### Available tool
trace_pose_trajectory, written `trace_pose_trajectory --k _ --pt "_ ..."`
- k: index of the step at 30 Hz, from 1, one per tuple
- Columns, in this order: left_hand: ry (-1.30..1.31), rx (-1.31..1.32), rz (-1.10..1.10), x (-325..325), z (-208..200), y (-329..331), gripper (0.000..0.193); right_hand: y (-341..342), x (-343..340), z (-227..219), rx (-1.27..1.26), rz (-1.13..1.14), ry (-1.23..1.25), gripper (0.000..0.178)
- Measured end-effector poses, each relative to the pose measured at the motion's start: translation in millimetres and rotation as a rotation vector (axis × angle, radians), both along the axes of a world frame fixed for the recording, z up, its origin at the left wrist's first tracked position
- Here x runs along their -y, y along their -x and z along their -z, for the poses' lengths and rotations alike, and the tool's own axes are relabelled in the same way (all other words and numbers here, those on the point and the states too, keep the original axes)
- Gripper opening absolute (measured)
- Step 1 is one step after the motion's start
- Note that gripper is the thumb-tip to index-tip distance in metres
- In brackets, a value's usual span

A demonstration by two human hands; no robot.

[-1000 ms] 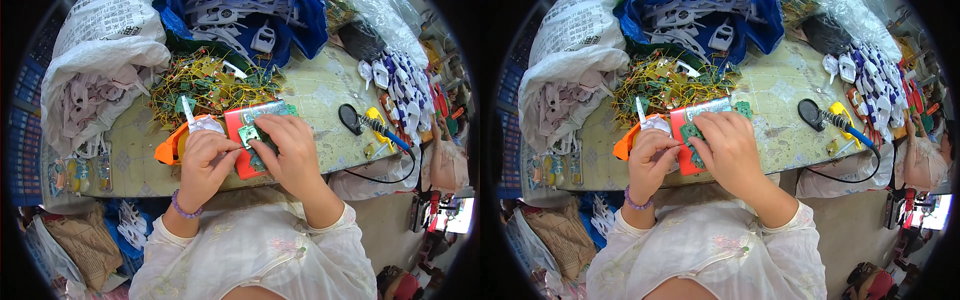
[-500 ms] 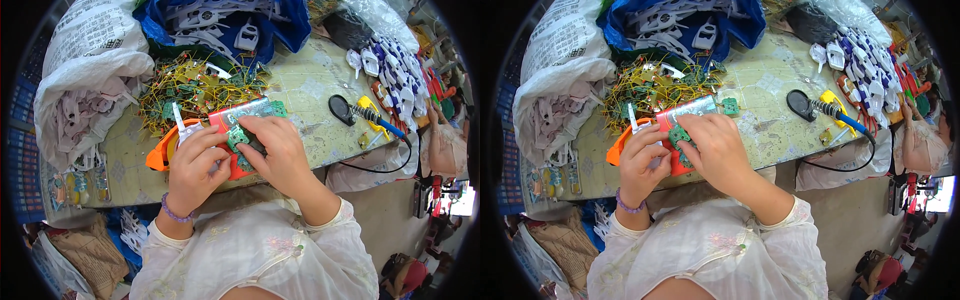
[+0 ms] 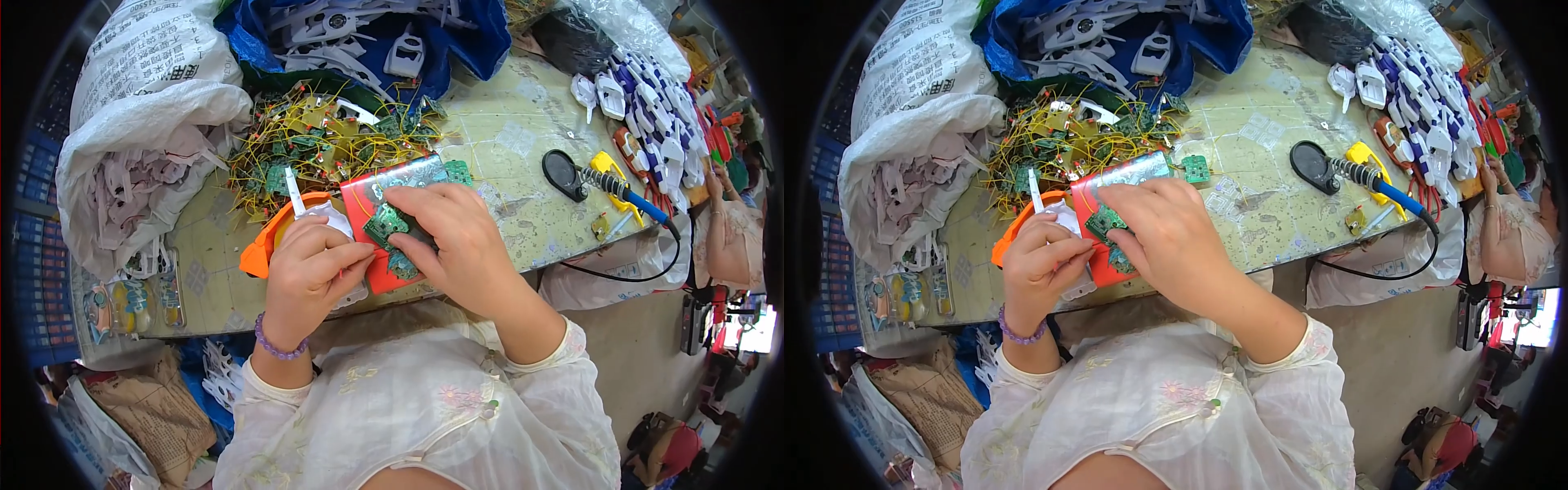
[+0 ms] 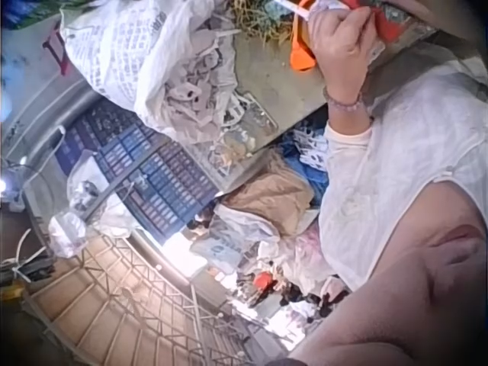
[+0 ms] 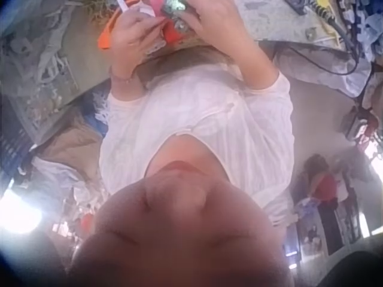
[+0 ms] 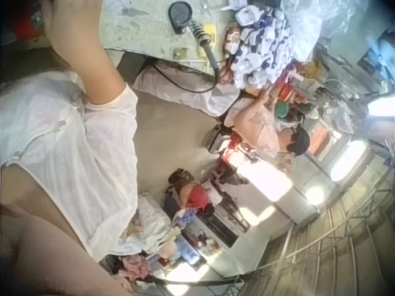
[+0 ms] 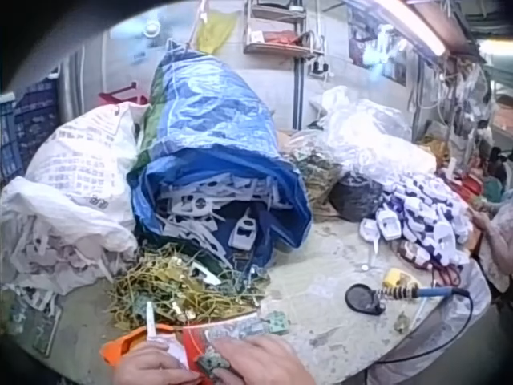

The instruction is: Soldering wires to a small circuit board and assembling it into a plastic toy component housing.

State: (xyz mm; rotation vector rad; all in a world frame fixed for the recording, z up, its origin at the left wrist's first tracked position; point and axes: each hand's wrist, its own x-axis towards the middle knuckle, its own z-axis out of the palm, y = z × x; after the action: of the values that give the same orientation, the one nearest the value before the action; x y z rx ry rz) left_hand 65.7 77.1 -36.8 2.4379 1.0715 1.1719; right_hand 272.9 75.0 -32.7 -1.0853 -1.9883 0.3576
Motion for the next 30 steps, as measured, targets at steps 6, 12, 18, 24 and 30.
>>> trace_pose_trajectory --k 6,12,18,24,30 --pt "0.051 -0.048 0.009 2.9 -4.6 2.4 0.024 -2.9 -5.4 -4.3 0.007 -0.094 0.031 0.041" --pt "0.215 0.144 -0.01 13.5 1.4 5.7 0.028 -3.1 -4.8 -1.5 -0.026 -0.077 0.038 0.04" --pt "0.223 0.164 0.042 15.9 5.8 8.7 0.024 9.4 -1.5 -6.5 0.0 -0.13 -0.206 0.028" --pt "0.364 0.396 -0.029 17.6 10.4 0.8 0.017 12.8 12.7 -3.8 0.1 -0.141 -0.271 0.019" --pt "0.451 0.438 0.009 13.9 9.6 2.3 0.013 13.9 20.4 4.1 -0.052 -0.09 -0.291 0.024"
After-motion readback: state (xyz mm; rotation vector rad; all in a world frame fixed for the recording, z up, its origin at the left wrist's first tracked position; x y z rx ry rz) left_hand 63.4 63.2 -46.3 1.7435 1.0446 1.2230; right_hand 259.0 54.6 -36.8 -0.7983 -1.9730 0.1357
